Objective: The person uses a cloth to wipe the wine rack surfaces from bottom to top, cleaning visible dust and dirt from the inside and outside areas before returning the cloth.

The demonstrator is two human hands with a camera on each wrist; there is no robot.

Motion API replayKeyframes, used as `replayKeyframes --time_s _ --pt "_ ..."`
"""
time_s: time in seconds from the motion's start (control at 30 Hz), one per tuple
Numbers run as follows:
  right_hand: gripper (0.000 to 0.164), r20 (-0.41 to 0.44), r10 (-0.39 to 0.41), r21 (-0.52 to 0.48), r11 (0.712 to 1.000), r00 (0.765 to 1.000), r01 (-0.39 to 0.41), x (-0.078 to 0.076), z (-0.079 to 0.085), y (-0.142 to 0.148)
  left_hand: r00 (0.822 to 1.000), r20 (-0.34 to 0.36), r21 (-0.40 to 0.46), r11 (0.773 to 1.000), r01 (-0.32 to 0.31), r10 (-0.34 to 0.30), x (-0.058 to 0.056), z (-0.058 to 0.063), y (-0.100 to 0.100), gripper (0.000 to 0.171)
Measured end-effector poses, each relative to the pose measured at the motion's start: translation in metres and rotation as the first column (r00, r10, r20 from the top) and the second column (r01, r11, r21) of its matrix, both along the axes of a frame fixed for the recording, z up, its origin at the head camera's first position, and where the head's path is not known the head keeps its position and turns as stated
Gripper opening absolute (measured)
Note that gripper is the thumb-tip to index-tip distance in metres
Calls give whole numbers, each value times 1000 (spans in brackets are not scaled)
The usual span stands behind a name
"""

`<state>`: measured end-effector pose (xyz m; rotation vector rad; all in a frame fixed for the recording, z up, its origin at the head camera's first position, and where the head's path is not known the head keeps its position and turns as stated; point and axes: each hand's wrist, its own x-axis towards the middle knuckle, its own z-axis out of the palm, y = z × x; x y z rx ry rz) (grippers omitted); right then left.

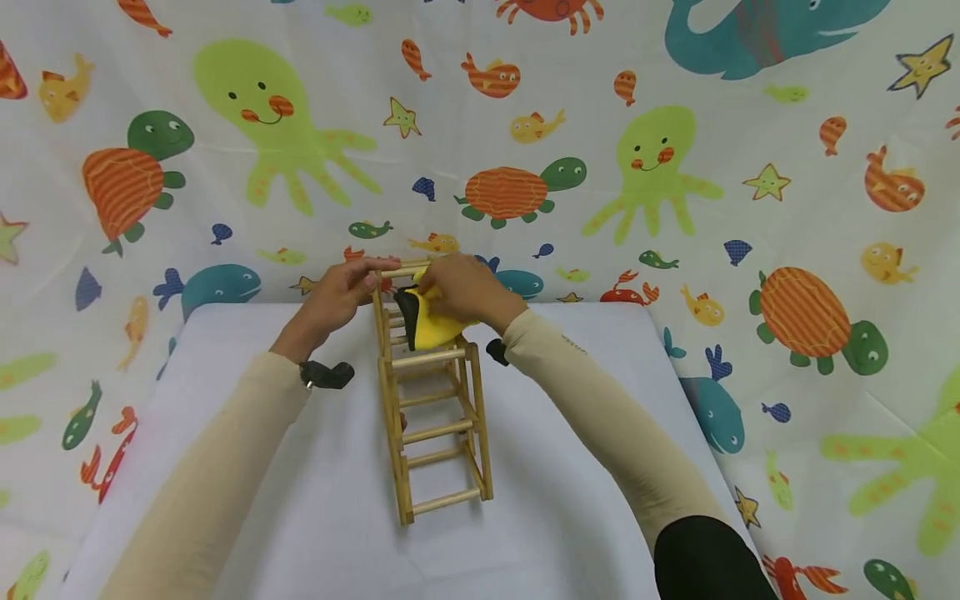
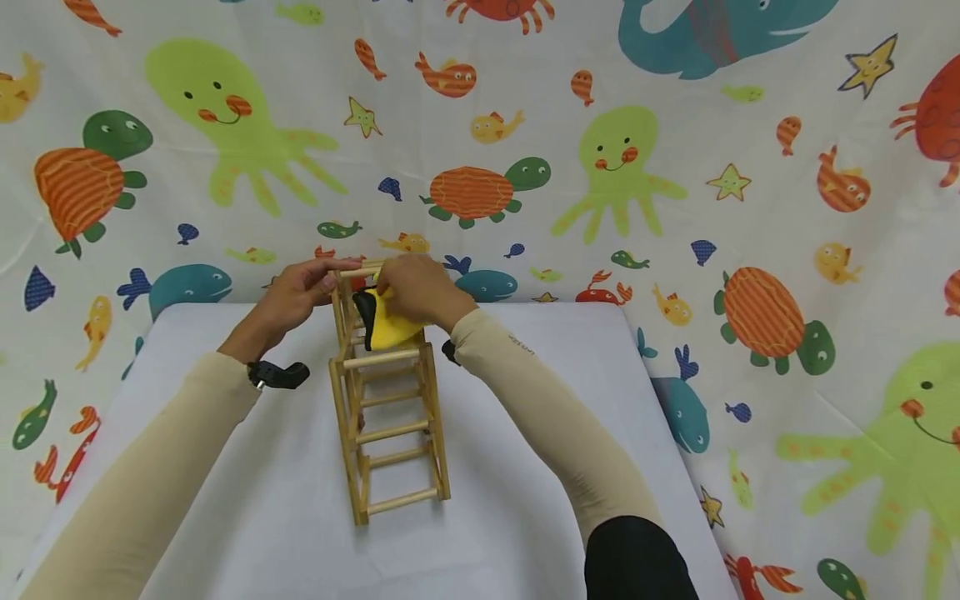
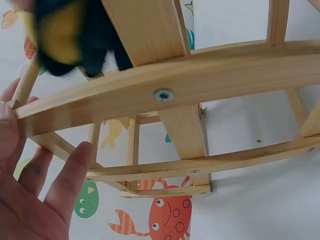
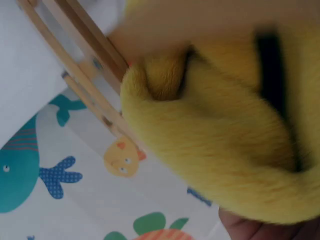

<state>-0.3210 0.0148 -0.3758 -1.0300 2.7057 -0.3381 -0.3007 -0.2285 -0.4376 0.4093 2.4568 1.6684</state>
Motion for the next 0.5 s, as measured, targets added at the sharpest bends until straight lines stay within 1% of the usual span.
replayKeyframes --time_s 0.07,0.13,0.17,0.2,0.23,0.3,0.33,0.37,0.4,0.43,0.5 --pt "29 -9 -41 -64 997 999 41 -4 8 7 1000 0 -11 1000 -2 2 -1 0 1 40" --pt "30 25 -61 -152 986 998 64 -8 12 15 1000 1 -16 1000 -3 3 -2 0 1 41" --pt "30 54 -80 -199 976 995 89 -10 13 18 1000 5 -18 1000 -8 8 -2 0 1 40" --pt "31 90 -103 -256 959 991 122 -10 13 22 1000 4 -24 1000 -9 10 -3 0 2 41" --pt "31 129 -125 -316 935 984 160 -10 13 26 1000 6 -24 1000 -11 11 -3 0 2 41" --pt "30 201 -137 -429 878 970 213 -10 11 29 1000 11 -19 1000 -16 16 -3 1 3 40" --pt "30 220 -121 -465 859 968 213 -10 9 29 1000 15 -14 1000 -19 19 -3 1 3 40" --pt "31 231 -95 -480 855 968 198 -10 6 28 1000 21 -8 1000 -23 23 -3 1 4 40" --pt "31 227 -60 -467 869 972 163 -9 3 26 1000 22 -5 1000 -17 17 -3 1 4 40" --pt "32 220 -16 -429 896 975 111 -8 -2 23 1000 23 1 1000 -14 14 -3 1 3 40" --pt "32 184 66 -294 956 981 -9 -6 -12 15 1000 18 1 1000 -12 12 -2 1 3 40"
